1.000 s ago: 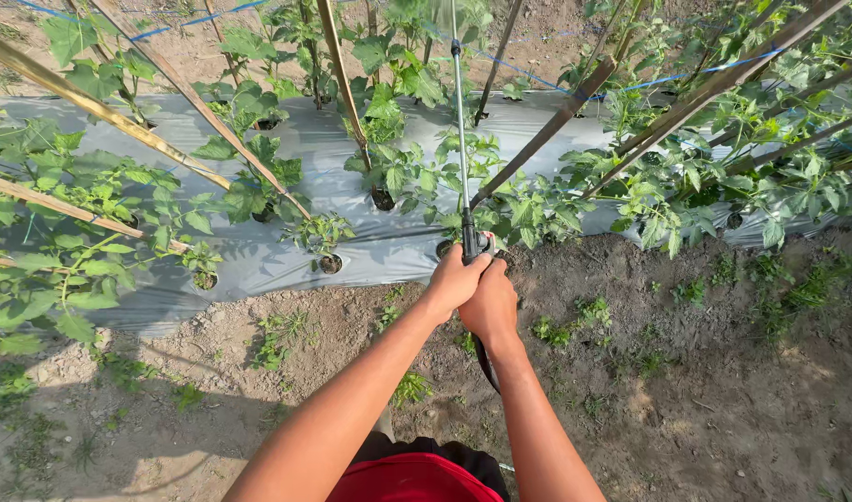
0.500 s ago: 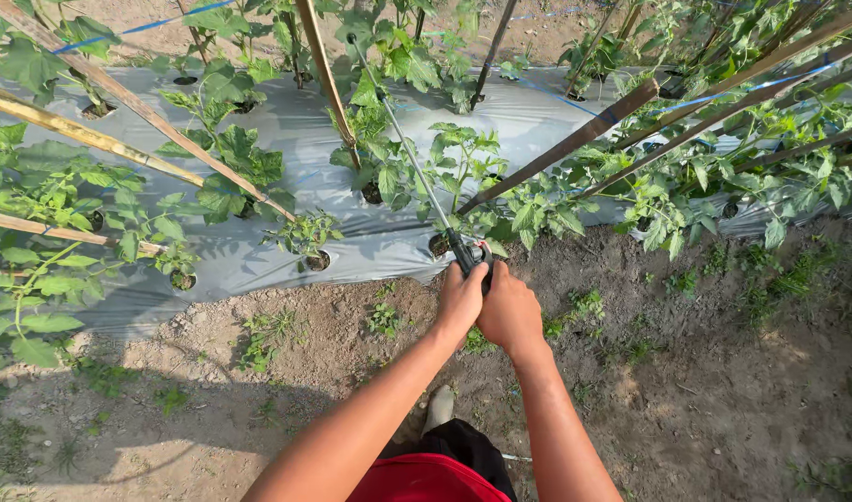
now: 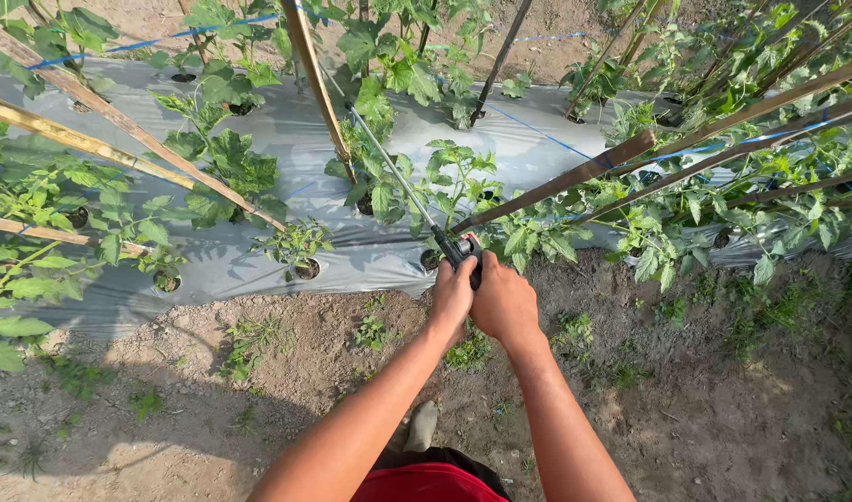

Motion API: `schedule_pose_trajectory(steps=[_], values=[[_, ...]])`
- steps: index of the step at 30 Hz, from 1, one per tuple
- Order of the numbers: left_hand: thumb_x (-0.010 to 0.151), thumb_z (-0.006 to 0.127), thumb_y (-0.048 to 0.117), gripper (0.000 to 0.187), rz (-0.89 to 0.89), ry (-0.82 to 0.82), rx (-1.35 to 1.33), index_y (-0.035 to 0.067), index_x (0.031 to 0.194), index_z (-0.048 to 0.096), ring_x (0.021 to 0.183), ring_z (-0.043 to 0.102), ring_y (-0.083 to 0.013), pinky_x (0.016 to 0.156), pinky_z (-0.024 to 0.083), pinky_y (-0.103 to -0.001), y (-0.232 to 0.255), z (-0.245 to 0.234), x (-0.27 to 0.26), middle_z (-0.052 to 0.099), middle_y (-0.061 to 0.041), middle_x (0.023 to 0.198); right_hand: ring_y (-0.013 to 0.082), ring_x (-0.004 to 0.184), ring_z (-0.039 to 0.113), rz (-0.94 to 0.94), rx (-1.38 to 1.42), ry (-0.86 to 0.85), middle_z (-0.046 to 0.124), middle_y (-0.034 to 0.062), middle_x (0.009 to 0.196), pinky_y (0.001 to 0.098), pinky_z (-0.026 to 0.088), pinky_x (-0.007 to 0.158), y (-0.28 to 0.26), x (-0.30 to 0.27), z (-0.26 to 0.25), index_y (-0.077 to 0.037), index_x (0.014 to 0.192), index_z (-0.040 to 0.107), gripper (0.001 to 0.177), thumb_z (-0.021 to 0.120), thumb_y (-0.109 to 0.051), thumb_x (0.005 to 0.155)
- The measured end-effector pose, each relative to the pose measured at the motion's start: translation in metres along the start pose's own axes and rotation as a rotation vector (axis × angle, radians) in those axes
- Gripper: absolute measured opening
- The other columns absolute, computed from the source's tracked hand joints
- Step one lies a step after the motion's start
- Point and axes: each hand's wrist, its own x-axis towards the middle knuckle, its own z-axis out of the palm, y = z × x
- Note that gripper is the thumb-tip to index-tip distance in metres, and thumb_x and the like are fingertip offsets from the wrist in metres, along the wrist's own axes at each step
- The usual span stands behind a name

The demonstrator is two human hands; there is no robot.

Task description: The person uses a hand sprayer to apply liquid to the leaves of rows of plants in an outdoor garden.

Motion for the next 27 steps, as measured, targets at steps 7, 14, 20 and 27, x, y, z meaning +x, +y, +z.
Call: schedule_pose_trajectory(steps=[7,14,20,27], values=[[0.098,0.061,0.042,0.041,0.013,-0.031,0.501,0.004,0.113,0.06,0.086,0.067,-0.0181,0.075,0.049,-0.029,0.027,0.012,-0.006,0.069,-0.011,0.093,0.0455,0.094,0.069,0.127,0.332,0.011,0.071,0.025,0.096,0.0511,0.055,0.08,0.033,0.011,0.019,0.001,0.107,0.059,0.039,0.072,-0.033,0.09],[0.092,0.056,0.057,0.061,-0.069,-0.048,0.435,0.004,0.121,0.062,0.075,0.072,-0.0213,0.068,0.058,-0.039,0.036,0.015,-0.005,0.073,-0.01,0.084,0.0069,0.051,0.048,0.468,1.688,-0.448,0.053,-0.0017,0.07,0.0218,0.039,0.041,0.055,0.018,0.025,-0.004,0.088,0.055,0.027,0.064,-0.028,0.097],[0.092,0.059,0.059,0.07,0.084,0.033,0.877,-0.002,0.126,0.063,0.085,0.078,-0.0247,0.078,0.06,-0.036,0.048,0.008,0.009,0.079,-0.013,0.087,0.0026,0.048,0.049,0.598,2.373,-0.748,0.056,-0.0029,0.071,0.0151,0.042,0.04,0.046,0.035,0.031,-0.001,0.093,0.06,0.025,0.062,-0.026,0.096],[0.087,0.064,0.057,0.077,0.199,0.048,1.051,-0.004,0.135,0.058,0.095,0.074,-0.0323,0.083,0.058,-0.04,0.063,0.011,0.014,0.075,-0.019,0.104,0.0007,0.044,0.046,0.44,2.596,-0.65,0.061,0.0013,0.075,0.0121,0.042,0.036,0.027,0.039,0.041,0.004,0.101,0.064,0.03,0.059,-0.025,0.096]])
